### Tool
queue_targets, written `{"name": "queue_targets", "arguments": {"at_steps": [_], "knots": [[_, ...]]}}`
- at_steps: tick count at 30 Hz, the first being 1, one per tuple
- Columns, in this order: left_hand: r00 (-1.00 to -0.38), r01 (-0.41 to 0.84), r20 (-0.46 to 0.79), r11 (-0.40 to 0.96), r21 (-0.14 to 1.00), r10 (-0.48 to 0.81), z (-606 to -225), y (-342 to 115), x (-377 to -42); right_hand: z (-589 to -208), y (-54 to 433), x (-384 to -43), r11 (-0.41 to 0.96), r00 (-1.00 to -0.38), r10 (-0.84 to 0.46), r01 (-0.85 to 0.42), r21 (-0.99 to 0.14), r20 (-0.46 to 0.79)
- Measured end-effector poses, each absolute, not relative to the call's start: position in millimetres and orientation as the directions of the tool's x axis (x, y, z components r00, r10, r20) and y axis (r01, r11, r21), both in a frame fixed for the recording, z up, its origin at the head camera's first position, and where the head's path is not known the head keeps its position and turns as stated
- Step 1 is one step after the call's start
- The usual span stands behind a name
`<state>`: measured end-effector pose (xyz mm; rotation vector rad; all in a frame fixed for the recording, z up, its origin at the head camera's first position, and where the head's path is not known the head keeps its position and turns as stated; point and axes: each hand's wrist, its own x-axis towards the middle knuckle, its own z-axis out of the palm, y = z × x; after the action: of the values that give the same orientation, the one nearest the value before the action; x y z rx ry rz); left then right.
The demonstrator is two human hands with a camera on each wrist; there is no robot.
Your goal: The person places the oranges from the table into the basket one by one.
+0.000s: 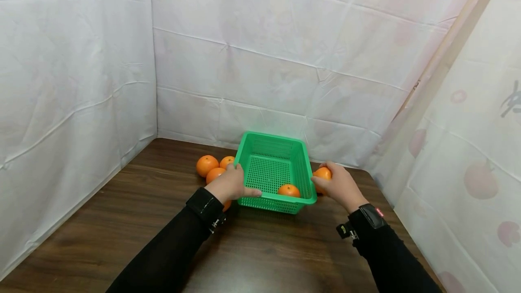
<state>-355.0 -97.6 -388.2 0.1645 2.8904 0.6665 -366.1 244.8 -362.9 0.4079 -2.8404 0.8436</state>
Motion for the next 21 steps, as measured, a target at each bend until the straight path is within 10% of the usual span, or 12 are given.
{"name": "queue_targets", "arguments": {"at_steps": [21], "knots": [[-0.981,0.075,-0.132,0.898,0.435,0.145,-388,-97,-355,-349,224,-380,0.701,-0.943,-0.299,-0.32,-0.638,0.144]]}}
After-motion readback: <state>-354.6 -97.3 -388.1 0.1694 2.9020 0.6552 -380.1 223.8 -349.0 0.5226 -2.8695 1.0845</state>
